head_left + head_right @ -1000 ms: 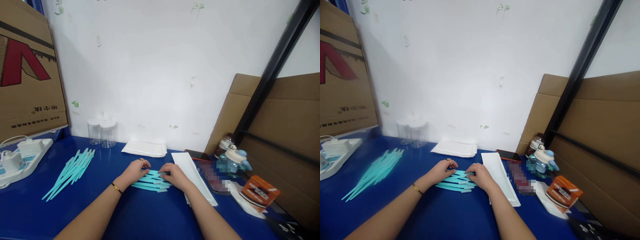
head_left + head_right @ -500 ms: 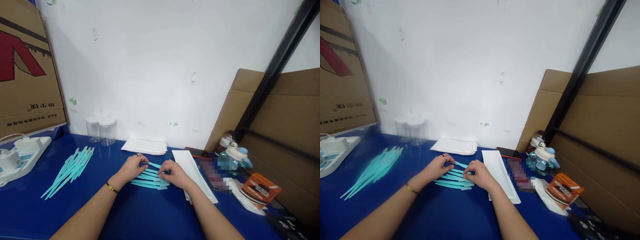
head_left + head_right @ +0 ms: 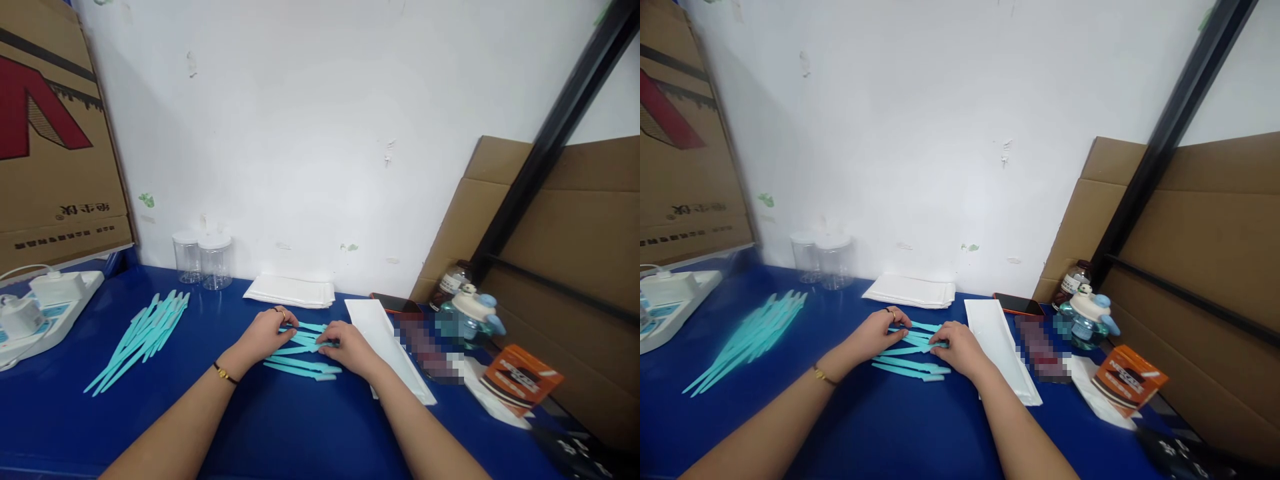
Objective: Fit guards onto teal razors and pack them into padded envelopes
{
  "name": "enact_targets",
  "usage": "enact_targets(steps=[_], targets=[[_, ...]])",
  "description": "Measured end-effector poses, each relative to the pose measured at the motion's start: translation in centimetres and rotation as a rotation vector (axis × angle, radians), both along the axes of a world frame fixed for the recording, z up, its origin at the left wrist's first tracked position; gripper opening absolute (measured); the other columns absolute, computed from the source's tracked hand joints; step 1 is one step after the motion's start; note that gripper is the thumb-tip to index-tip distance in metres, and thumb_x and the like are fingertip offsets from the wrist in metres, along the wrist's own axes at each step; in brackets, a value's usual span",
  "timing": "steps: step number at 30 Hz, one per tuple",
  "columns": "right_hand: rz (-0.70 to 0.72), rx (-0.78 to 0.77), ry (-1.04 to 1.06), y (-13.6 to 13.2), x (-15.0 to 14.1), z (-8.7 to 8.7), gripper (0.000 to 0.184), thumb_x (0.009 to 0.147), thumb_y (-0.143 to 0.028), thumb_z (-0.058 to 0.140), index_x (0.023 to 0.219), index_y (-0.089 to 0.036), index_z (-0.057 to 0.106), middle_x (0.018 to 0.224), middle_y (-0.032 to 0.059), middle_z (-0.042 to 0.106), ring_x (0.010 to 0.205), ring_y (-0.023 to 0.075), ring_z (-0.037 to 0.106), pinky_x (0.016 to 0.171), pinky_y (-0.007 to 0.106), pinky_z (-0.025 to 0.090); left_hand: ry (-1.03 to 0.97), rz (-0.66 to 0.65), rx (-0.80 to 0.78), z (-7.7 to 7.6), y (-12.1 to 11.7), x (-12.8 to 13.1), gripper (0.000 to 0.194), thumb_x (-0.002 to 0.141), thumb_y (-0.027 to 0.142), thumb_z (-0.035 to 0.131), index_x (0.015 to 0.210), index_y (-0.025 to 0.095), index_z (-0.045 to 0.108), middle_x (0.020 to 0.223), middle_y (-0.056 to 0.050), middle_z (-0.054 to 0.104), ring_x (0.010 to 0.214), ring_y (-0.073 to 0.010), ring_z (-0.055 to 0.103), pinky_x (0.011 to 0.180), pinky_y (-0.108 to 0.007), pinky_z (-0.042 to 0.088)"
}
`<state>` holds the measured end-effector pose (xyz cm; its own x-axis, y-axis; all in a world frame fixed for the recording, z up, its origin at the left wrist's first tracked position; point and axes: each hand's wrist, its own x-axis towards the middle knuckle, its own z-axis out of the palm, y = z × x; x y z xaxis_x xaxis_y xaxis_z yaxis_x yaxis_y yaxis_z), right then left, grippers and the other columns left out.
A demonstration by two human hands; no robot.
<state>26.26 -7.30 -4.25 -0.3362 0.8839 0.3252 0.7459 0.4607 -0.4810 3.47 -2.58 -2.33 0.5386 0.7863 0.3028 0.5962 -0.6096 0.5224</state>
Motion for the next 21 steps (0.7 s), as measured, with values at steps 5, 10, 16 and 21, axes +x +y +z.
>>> enact_targets(steps=[5, 10, 16, 21], targets=[[-0.006, 0.046, 0.037, -0.5, -0.2, 0.9, 0.015, 0.072, -0.023, 0.066, 0.086, -0.025, 0.069, 0.083, 0.0022, 0.062, 0.081, 0.0174, 0.055, 0.071, 0.028, 0.042, 0.02, -0.001, -0.015, -0.1, -0.2, -0.1, 0.032, 0.077, 0.043, 0.052, 0.101, 0.023, 0.061, 0.108, -0.005, 0.059, 0.098, -0.0208, 0.055, 0.085, -0.03, 0.042], [-0.098, 0.145, 0.166, -1.0, 0.7, 2.6, 0.019, 0.08, -0.02, 0.052, 0.094, -0.023, 0.064, 0.091, 0.0042, 0.06, 0.082, 0.017, 0.055, 0.065, 0.027, 0.044, 0.289, -0.175, -0.031, -0.3, -0.5, 1.3, 0.108, 0.049, 0.066, 0.068, 0.138, 0.023, 0.026, 0.145, -0.013, 0.023, 0.132, -0.035, 0.02, 0.105, -0.049, 0.021], [-0.229, 0.201, 0.251, -1.0, 3.0, 3.2, 0.022, 0.078, -0.024, 0.051, 0.096, -0.022, 0.063, 0.091, 0.0052, 0.061, 0.073, 0.0165, 0.056, 0.053, 0.025, 0.042, 0.556, -0.192, 0.073, 1.9, -2.2, 4.2, 0.078, 0.057, 0.058, 0.066, 0.12, 0.016, 0.05, 0.118, -0.017, 0.053, 0.108, -0.0341, 0.048, 0.086, -0.046, 0.043], [-0.311, 0.24, 0.356, -0.8, 4.5, 3.1, 0.024, 0.078, -0.031, 0.052, 0.095, -0.019, 0.064, 0.088, 0.0068, 0.063, 0.067, 0.0161, 0.055, 0.056, 0.027, 0.044, 0.681, -0.11, 0.192, 2.4, -3.2, 6.3, 0.04, 0.063, 0.022, 0.06, 0.1, 0.006, 0.059, 0.097, -0.019, 0.06, 0.089, -0.0313, 0.057, 0.072, -0.038, 0.049]])
